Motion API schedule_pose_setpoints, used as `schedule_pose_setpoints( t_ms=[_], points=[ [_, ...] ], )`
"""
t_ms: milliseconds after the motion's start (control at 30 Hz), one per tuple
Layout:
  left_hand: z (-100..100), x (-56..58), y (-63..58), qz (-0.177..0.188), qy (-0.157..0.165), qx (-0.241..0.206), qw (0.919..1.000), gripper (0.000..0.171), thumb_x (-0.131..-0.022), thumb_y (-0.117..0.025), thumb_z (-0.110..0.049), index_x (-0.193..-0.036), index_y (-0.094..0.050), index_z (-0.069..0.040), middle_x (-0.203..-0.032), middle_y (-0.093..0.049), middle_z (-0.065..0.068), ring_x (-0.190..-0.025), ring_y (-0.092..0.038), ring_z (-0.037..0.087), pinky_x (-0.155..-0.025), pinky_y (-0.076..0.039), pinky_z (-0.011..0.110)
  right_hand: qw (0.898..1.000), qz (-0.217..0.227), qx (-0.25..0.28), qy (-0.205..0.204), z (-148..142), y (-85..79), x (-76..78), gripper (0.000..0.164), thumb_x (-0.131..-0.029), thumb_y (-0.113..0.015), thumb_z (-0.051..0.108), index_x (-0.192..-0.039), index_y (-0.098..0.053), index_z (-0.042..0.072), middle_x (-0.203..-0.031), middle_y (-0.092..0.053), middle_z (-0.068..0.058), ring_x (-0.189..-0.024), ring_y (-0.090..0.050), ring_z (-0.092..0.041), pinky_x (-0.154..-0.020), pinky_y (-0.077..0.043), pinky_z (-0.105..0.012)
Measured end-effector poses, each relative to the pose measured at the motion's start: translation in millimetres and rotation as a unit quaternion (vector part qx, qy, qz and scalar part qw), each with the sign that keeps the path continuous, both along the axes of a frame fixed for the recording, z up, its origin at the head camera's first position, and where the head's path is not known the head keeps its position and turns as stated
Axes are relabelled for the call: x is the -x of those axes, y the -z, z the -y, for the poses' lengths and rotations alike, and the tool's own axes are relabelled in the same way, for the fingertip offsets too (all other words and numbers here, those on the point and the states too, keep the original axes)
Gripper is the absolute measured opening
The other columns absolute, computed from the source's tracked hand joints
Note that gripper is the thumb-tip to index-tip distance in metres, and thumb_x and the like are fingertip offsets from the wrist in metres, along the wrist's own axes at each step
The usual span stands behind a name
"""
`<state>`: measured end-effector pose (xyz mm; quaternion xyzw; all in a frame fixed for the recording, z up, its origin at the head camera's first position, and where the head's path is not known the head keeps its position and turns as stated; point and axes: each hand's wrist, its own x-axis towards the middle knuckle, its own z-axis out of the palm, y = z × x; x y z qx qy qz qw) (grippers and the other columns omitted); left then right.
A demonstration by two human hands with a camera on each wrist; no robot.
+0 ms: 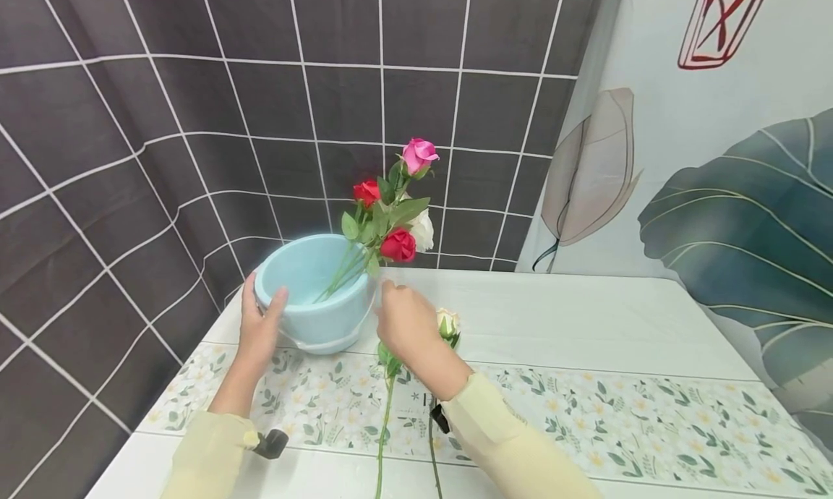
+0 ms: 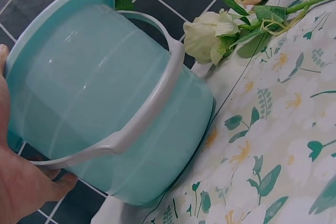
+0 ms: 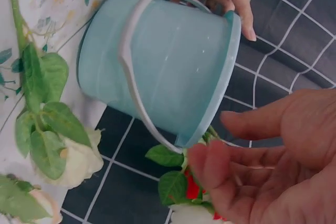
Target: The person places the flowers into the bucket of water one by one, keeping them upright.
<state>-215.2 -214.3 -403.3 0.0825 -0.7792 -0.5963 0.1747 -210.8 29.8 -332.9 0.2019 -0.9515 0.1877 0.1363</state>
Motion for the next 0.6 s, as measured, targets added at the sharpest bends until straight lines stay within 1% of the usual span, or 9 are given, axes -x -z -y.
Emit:
schedule_pose_setpoints(
  t_ms=[100,200,233,333,400,533,600],
  points=[
    [0,0.4,0.1,0.003,-0.001,0.002,1.0000,0.085,-0.095,-0.050,-0.053,-0.155,0.002,-0.025,-0.159,-0.005,0.011,-0.147,-0.005,0.030,-0.118,-0.004,0.051,0.999,0.026,-0.029,0.011,-8,5.6,-3.5,0.030,-0.084,-0.072,0.009,-0.109,-0.062,-0.003,-0.081,-0.067,-0.015,-0.063,-0.063,-0.031,-0.052,-0.052,-0.041],
    [1,1.1,0.4,0.007,-0.003,0.004,1.0000,0.085,-0.094,-0.050,-0.055,-0.155,0.003,-0.027,-0.159,-0.005,0.009,-0.148,-0.005,0.028,-0.118,-0.003,0.050,0.998,0.045,-0.044,0.013,-15,11.6,-4.3,0.040,-0.082,-0.070,0.004,-0.119,-0.059,-0.007,-0.082,-0.068,-0.017,-0.058,-0.061,-0.027,-0.050,-0.050,-0.039],
    [1,1.3,0.6,0.008,-0.003,0.005,1.0000,0.085,-0.094,-0.050,-0.056,-0.155,0.003,-0.027,-0.159,-0.005,0.009,-0.148,-0.005,0.028,-0.118,-0.003,0.050,0.998,0.049,-0.047,0.012,-17,13.4,-4.0,0.042,-0.081,-0.068,0.002,-0.120,-0.058,-0.008,-0.079,-0.067,-0.017,-0.055,-0.059,-0.026,-0.049,-0.050,-0.039],
    [1,1.8,0.8,0.008,0.000,0.001,1.0000,0.085,-0.094,-0.049,-0.056,-0.155,0.003,-0.028,-0.159,-0.005,0.008,-0.148,-0.004,0.027,-0.119,-0.002,0.049,0.997,0.058,-0.058,0.013,-21,17.9,-3.2,0.046,-0.077,-0.066,0.000,-0.121,-0.057,-0.010,-0.075,-0.066,-0.016,-0.056,-0.058,-0.024,-0.051,-0.050,-0.040],
    [1,1.9,1.0,0.011,0.002,0.000,0.9999,0.085,-0.094,-0.049,-0.057,-0.155,0.004,-0.029,-0.159,-0.005,0.008,-0.148,-0.004,0.027,-0.118,-0.002,0.049,0.995,0.071,-0.063,0.016,-24,19.9,-3.6,0.048,-0.078,-0.069,0.002,-0.122,-0.055,-0.010,-0.073,-0.065,-0.014,-0.058,-0.059,-0.024,-0.054,-0.052,-0.040],
    [0,1.1,1.7,0.011,0.004,-0.001,0.9999,0.085,-0.094,-0.049,-0.057,-0.155,0.004,-0.030,-0.160,-0.004,0.007,-0.148,-0.004,0.027,-0.118,-0.001,0.050,0.992,0.102,-0.072,0.026,-28,23.5,-6.8,0.055,-0.079,-0.075,0.008,-0.126,-0.052,-0.010,-0.077,-0.065,-0.014,-0.065,-0.062,-0.027,-0.058,-0.054,-0.041],
    [0,0.9,1.8,0.007,0.003,0.000,1.0000,0.084,-0.094,-0.049,-0.056,-0.155,0.003,-0.029,-0.160,-0.004,0.007,-0.148,-0.004,0.027,-0.118,-0.002,0.050,0.990,0.117,-0.075,0.031,-31,25.9,-8.7,0.060,-0.080,-0.077,0.012,-0.129,-0.050,-0.010,-0.085,-0.067,-0.017,-0.070,-0.064,-0.029,-0.061,-0.055,-0.042]
  ],
)
